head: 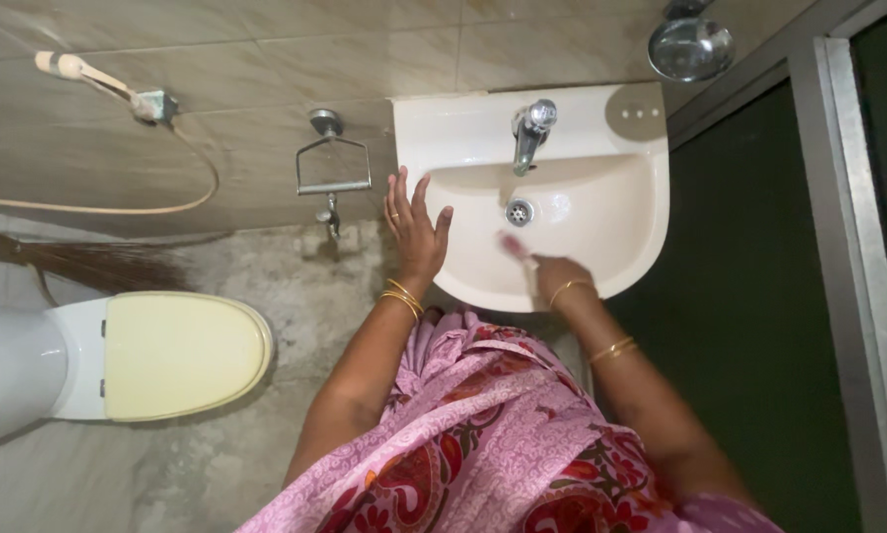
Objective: The person cleans a bathroom sink and a toilet by hand using a brush and cleaning liquid. They apply the liquid to the sink and toilet, scrub the porcelain surfaces and fixtures with the brush, and rinse the areas with water from a mug and the tap.
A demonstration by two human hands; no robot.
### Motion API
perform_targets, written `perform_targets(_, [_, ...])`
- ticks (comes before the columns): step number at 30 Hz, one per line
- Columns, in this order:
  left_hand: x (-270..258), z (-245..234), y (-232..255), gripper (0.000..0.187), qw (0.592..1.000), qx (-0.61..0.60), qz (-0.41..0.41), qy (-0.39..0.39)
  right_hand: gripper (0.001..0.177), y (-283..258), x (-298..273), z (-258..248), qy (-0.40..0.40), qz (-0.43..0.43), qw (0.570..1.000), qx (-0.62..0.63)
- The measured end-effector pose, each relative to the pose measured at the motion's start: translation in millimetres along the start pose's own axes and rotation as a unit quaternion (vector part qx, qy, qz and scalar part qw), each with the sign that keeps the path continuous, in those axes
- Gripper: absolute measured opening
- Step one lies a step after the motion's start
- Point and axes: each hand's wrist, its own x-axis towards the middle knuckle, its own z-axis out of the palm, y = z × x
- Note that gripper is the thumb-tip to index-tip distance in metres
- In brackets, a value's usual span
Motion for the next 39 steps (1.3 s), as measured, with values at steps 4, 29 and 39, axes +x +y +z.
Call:
perform_targets(4, [-3.0, 0.1, 1.0, 0.066, 1.0, -0.001, 0.0, 0.008, 0.038, -19.4, -49.1, -37.8, 0.053, -0.055, 0.996, 0.046])
perform_targets(29, [-1.6, 1.0, -0.4, 0.065, 1.0, 0.005, 0.011, 0.005, 0.034, 10.9, -52.5, -109.9, 0.319, -0.026, 0.944, 0.078])
perform_targets(39, [0.6, -0.5, 0.8, 0.065, 1.0, 0.01, 0.003, -0.008, 0.035, 27.1, -3.6, -114.1, 0.277, 0.058, 0.948, 0.147])
